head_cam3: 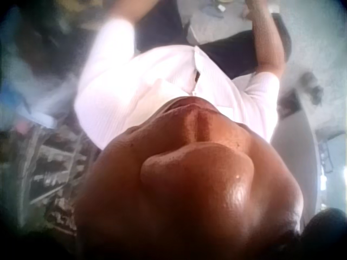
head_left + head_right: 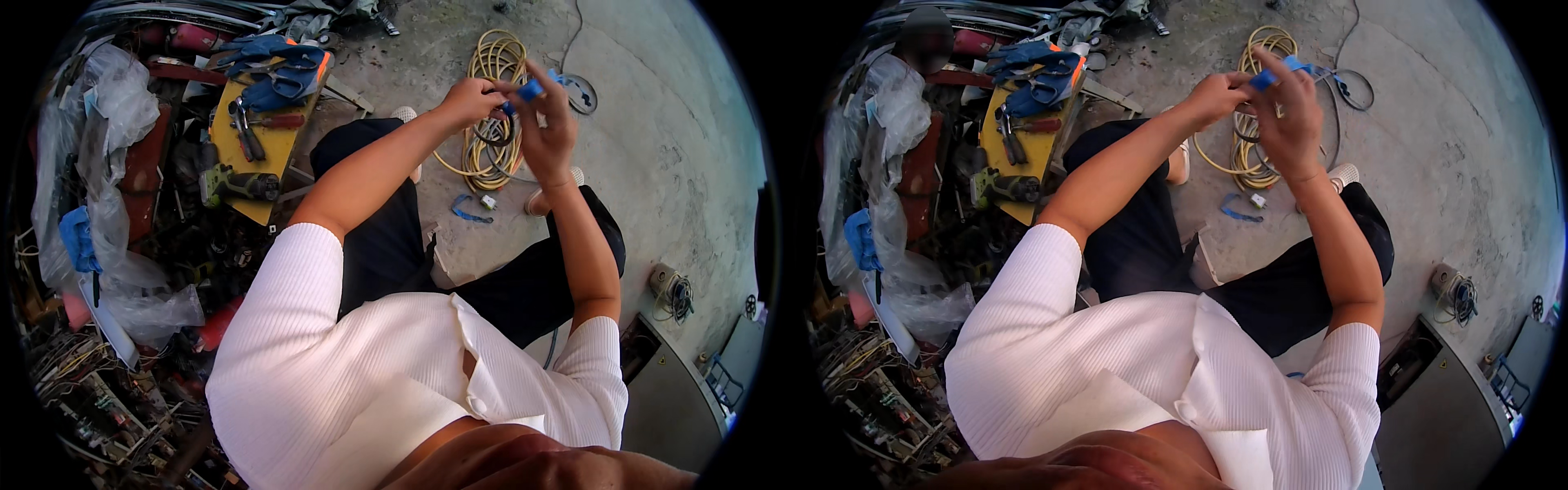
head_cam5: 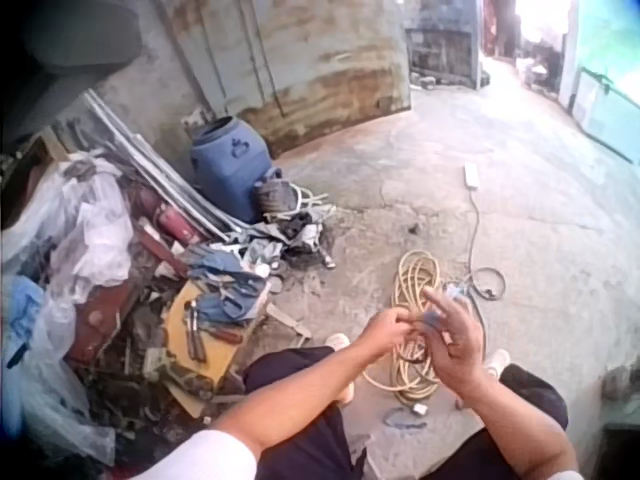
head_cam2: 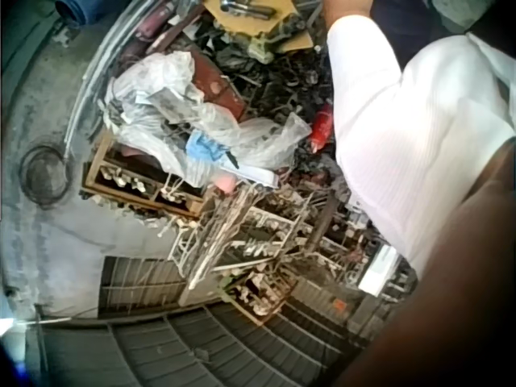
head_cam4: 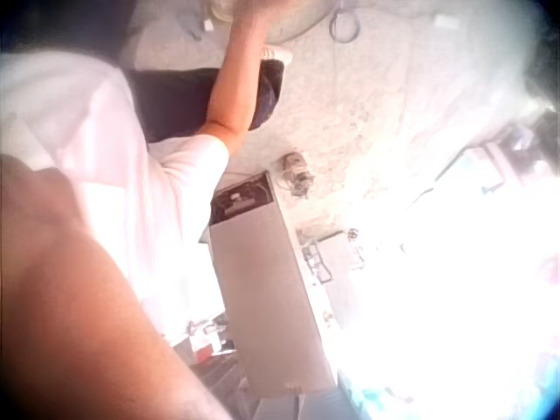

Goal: The person gathers a long yellow cable from the ground, coils it into a bundle by hand, and secures the end with blue tape.

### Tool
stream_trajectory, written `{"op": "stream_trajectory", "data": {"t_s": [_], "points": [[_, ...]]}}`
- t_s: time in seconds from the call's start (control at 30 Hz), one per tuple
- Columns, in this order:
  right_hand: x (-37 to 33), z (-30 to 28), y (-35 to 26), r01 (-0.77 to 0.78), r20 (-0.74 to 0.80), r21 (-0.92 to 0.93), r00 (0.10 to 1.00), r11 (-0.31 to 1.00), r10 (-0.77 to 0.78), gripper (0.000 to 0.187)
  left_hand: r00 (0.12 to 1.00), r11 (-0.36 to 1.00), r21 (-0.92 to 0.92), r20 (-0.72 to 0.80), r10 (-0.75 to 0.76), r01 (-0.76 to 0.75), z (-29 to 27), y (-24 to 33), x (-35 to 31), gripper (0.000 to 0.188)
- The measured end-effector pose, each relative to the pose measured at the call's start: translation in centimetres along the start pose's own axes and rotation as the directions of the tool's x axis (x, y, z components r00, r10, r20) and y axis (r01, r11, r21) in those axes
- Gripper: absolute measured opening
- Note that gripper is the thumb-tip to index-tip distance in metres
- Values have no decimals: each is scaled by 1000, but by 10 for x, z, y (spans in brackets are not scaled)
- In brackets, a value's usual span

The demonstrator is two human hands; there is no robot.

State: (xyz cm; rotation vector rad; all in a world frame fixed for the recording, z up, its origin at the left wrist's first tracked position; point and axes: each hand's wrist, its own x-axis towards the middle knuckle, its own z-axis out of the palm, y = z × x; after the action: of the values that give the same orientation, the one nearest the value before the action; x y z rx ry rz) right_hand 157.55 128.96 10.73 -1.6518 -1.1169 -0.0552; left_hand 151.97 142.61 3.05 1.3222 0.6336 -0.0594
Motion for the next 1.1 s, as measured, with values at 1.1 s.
{"op": "stream_trajectory", "data": {"t_s": [1.1], "points": [[-18,13,82,-569,414,105,771,816,484,34,959,967,-252,263,100,-32,-21,15,14,21]]}}
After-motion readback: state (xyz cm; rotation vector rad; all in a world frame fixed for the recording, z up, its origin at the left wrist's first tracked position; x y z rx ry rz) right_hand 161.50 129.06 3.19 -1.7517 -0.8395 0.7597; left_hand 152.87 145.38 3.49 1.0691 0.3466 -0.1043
